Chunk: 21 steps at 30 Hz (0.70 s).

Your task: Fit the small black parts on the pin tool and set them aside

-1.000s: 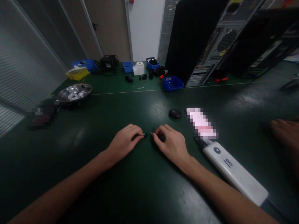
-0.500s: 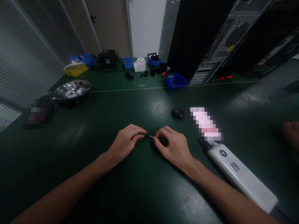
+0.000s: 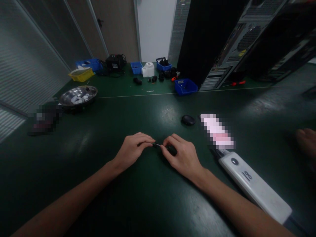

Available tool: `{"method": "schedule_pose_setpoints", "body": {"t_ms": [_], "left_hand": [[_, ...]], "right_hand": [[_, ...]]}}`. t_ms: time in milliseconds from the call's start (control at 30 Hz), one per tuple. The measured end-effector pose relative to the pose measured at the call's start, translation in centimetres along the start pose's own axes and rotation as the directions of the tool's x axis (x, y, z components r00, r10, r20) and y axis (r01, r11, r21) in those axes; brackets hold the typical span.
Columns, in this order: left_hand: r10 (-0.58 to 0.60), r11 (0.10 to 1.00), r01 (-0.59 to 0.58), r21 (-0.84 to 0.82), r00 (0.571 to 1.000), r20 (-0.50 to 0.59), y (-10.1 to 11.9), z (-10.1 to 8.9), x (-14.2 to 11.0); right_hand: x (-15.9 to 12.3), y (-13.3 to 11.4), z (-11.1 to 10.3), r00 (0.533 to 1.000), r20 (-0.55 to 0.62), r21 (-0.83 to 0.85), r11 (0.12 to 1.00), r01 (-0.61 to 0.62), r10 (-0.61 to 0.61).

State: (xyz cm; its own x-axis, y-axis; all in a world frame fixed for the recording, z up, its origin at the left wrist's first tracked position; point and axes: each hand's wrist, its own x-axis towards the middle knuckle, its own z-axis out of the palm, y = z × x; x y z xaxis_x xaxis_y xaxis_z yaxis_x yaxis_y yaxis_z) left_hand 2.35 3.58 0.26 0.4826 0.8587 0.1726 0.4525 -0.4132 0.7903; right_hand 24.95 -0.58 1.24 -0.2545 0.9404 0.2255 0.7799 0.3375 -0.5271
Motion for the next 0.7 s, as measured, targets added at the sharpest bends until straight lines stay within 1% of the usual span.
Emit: {"method": "schedule_pose_setpoints", "body": {"t_ms": [67,133,267,333,467,533,600,700], "left_hand": [[-0.017,0.999,0.017,-0.04,1.0,0.008,0.05,-0.05,0.08],[-0.005,0.999,0.006,-0.051,1.0,0.021,0.04,0.04,0.09],[0.104,0.994,-0.105,0.011,0.993,0.053,-0.09,0.4,-0.11],[0.126,0.991,-0.128,0.028,0.99,0.065,-0.12,0.48,-0.19],[0.072,0.996,-0.067,-0.058,0.994,0.085,-0.02,0.34,-0.17],[0.066,0.994,-0.058,-0.09,0.993,0.095,0.08,0.24,-0.11],[0.084,0.994,-0.078,-0.074,0.993,0.083,0.2,0.16,-0.07],[0.129,0.992,-0.13,0.006,0.99,0.054,0.35,0.16,-0.1]], "right_hand": [[0.04,0.09,0.03,1.0,-0.009,0.021,1.0,0.016,-0.016],[0.07,0.2,0.11,0.999,-0.001,0.035,0.999,0.034,-0.034],[0.02,0.33,0.28,0.998,0.024,0.026,0.998,0.051,-0.052],[0.0,0.31,0.28,0.998,0.025,0.028,0.998,0.055,-0.056],[0.04,0.21,0.16,0.995,0.037,0.104,0.991,0.085,-0.089],[0.07,0.18,0.12,0.993,0.04,0.149,0.984,0.101,-0.109],[0.09,0.17,0.11,0.994,0.016,0.175,0.979,0.107,-0.111],[0.14,0.19,0.06,0.994,-0.041,0.186,0.977,0.103,-0.097]]}}
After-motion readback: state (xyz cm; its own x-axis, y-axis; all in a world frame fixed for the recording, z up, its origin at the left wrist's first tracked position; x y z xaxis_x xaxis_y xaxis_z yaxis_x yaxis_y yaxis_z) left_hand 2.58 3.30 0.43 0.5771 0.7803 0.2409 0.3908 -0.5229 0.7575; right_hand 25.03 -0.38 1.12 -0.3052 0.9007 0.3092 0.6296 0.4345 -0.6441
